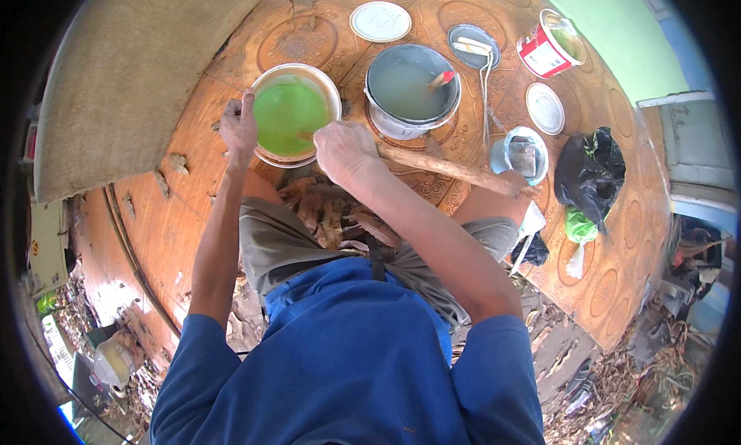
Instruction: The person sits on the floor and stirs green paint in a bucket using a wooden stick. They repeatedly dip the stick into a second bucket containing a clear liquid and then return to stir the green paint, mixing the two substances together.
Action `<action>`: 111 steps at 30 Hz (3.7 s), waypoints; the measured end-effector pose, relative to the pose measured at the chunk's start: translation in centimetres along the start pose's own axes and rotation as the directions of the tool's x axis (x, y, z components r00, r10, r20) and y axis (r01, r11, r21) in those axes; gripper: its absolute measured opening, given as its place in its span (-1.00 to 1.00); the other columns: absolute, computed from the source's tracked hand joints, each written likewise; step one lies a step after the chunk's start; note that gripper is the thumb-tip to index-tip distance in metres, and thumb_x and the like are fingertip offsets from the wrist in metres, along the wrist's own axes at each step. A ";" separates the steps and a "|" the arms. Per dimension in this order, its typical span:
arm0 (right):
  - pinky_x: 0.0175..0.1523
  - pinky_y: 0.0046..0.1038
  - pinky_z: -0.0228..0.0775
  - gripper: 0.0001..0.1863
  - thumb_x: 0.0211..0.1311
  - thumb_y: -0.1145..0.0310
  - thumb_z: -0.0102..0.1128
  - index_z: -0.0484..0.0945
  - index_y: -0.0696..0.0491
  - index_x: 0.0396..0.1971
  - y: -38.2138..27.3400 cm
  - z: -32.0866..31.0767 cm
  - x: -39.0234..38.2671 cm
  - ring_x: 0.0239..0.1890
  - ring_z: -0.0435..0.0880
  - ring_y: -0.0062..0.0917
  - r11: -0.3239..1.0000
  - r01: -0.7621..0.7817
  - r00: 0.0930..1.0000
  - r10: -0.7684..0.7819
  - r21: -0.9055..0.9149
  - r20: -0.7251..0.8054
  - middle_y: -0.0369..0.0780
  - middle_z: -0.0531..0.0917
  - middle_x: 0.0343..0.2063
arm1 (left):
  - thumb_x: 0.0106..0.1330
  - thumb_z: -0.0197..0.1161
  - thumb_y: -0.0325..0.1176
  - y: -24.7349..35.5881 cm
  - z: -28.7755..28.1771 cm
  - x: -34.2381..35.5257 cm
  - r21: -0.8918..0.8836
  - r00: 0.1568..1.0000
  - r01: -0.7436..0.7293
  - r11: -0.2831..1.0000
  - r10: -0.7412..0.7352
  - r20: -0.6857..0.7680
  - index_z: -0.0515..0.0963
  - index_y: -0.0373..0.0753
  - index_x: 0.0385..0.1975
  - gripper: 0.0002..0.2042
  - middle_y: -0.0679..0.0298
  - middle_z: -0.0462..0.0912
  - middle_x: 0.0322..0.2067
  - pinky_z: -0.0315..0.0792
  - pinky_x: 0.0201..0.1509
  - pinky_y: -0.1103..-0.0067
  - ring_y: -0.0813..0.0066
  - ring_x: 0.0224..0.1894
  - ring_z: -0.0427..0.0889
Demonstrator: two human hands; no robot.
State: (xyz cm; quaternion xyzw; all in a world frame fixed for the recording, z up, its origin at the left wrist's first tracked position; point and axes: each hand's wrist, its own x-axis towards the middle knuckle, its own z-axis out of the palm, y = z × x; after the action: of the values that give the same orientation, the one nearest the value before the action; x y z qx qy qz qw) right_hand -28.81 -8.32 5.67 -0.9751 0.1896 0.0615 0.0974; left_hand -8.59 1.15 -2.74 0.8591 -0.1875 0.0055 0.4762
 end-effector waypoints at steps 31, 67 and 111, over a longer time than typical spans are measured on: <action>-0.25 -0.30 0.49 -0.77 0.15 0.43 -0.08 0.61 0.09 -0.37 3.7 0.5 2.9 -0.36 0.66 -0.29 0.993 -0.086 0.978 0.099 0.081 -0.182 -0.08 0.63 -0.48 | 0.19 0.20 -0.05 2.6 0.2 -0.7 -0.007 0.997 -0.071 0.997 0.072 0.039 0.34 -0.33 -0.69 -0.55 0.17 0.27 -0.77 0.22 -0.54 0.40 0.40 -0.67 0.25; -0.28 -0.27 0.49 -0.84 0.01 0.44 0.03 0.60 0.14 -0.56 2.9 0.4 1.8 -0.40 0.67 -0.25 0.976 -0.145 0.971 0.172 0.162 -0.167 -0.04 0.64 -0.54 | 0.27 0.10 0.04 1.6 -0.2 -0.9 -0.012 0.991 -0.137 0.991 0.137 -0.008 0.36 -0.36 -0.65 -0.49 0.10 0.39 -0.74 0.25 -0.52 0.34 0.29 -0.66 0.32; -0.27 -0.23 0.47 -0.78 0.07 0.46 -0.06 0.59 0.12 -0.37 1.6 2.2 0.7 -0.36 0.65 -0.22 0.974 -0.055 0.993 0.076 0.221 -0.091 -0.04 0.63 -0.49 | 0.25 0.17 -0.06 0.2 0.1 -0.7 -0.066 0.997 -0.063 0.996 0.059 -0.059 0.33 -0.34 -0.69 -0.54 0.19 0.31 -0.79 0.21 -0.57 0.38 0.39 -0.70 0.25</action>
State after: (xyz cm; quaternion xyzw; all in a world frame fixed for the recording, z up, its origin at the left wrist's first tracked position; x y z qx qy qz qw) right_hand -28.94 -9.55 3.12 -0.9536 0.2318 -0.0047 0.1920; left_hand -9.28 1.17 -2.79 0.8359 -0.2001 0.0381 0.5097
